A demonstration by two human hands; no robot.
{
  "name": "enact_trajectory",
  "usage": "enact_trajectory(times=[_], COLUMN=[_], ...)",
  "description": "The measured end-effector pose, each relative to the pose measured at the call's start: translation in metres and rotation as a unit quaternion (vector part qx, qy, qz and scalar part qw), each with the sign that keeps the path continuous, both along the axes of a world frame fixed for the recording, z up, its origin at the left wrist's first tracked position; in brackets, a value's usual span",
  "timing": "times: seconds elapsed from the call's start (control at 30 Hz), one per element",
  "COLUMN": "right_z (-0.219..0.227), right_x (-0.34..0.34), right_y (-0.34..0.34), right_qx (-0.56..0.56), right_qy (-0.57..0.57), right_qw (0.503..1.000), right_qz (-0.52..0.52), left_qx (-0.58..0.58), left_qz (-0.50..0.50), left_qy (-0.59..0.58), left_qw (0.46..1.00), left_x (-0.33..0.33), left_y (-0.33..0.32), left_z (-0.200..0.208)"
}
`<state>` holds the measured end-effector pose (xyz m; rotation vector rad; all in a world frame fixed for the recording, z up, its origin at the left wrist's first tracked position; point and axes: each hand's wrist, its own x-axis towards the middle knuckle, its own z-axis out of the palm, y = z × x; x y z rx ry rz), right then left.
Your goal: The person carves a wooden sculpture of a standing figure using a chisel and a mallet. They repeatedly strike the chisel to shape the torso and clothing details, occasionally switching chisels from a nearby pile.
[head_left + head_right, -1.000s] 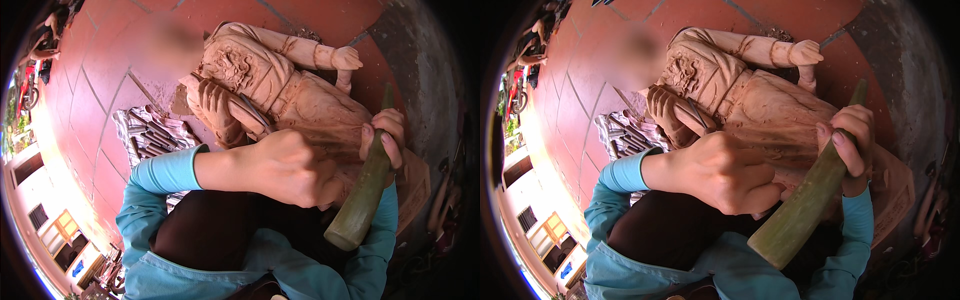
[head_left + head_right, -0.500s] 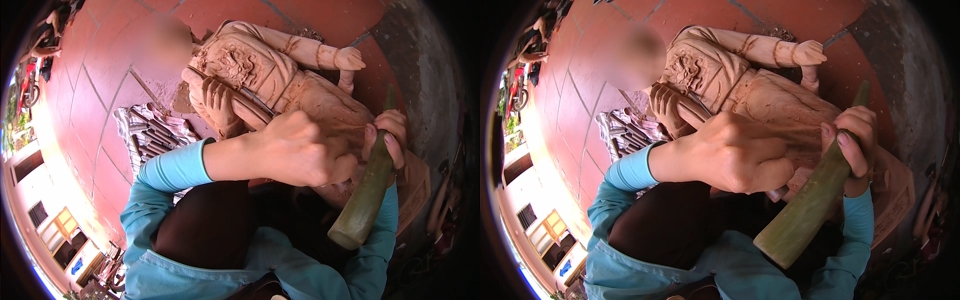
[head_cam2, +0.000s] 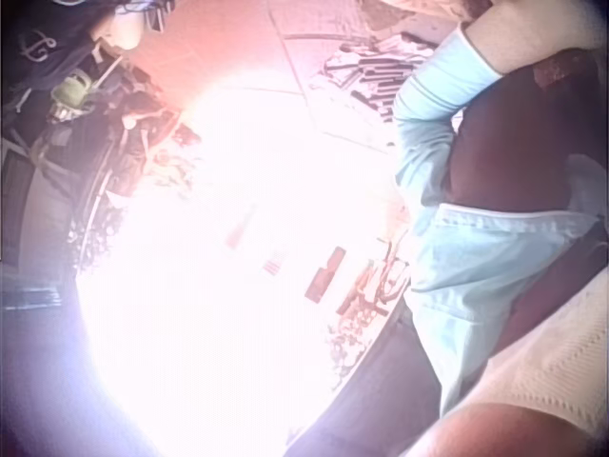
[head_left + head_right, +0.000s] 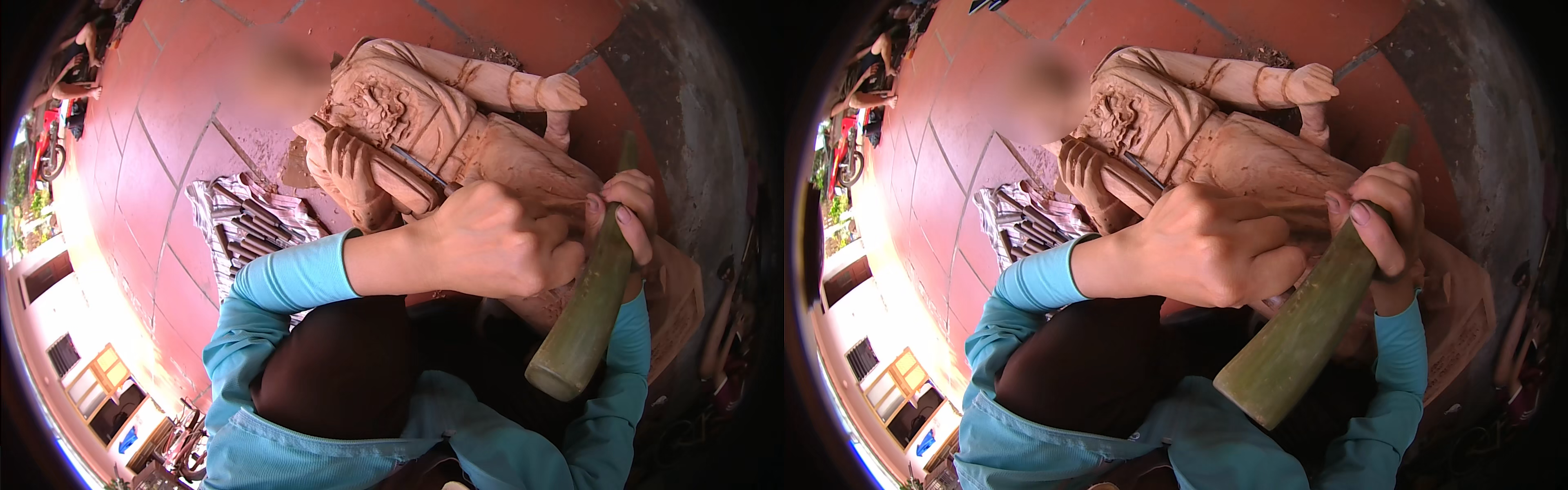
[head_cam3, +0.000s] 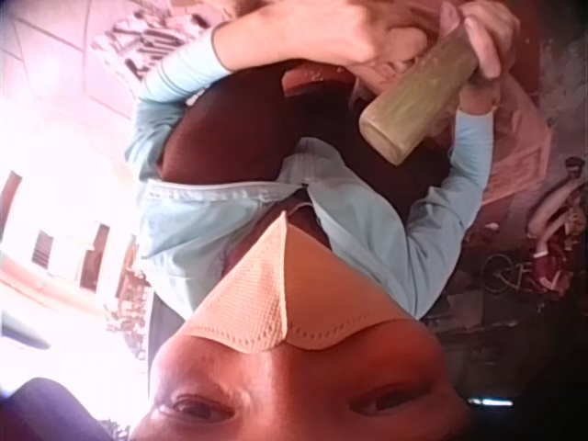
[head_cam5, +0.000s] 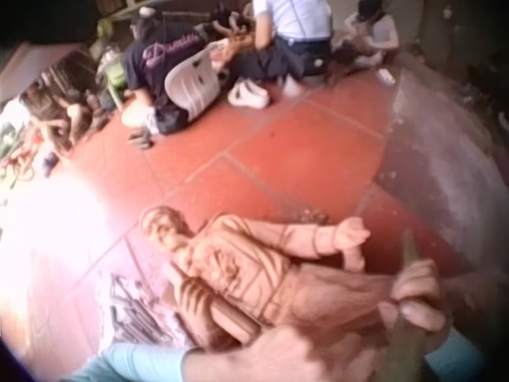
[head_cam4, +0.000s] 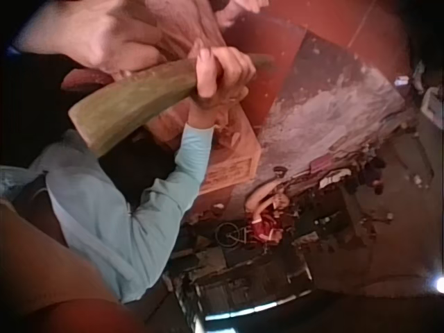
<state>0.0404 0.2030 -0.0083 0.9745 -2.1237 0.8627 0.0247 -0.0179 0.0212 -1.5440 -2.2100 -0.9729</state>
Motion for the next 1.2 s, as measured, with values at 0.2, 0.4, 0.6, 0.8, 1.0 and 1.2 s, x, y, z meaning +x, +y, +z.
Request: enact_trajectory(times=[0.2,0.4,0.6,0.8,1.0,1.2], right_z=[0.002,0.003,-0.002,-0.001,0.000,0.000], right_x=[0.002,0.003,0.004,0.003,0.002,0.003], right_y=[0.001,0.007,0.005,0.009,0.016,0.010], right_qx=[-0.003,0.007,-0.007,-0.002,0.001,-0.021], right_qy=[-0.015,-0.037,0.009,0.019,0.019,-0.016], right_qw=[1.000,0.999,1.000,1.000,1.000,1.000], right_qz=[0.003,0.015,-0.007,-0.011,-0.006,0.001], left_qx=[0.060,0.090,0.047,0.037,0.053,-0.070], left_qz=[-0.018,-0.031,-0.019,-0.004,0.051,0.067], left_qy=[-0.021,-0.052,-0.037,-0.047,-0.046,0.020], left_qw=[0.998,0.994,0.998,0.998,0.996,0.995], left_x=[-0.009,-0.009,-0.009,-0.017,-0.023,-0.002], left_y=[-0.008,-0.010,-0.008,-0.001,0.014,0.015], left_z=[0.010,0.010,0.004,0.003,-0.006,0.006])
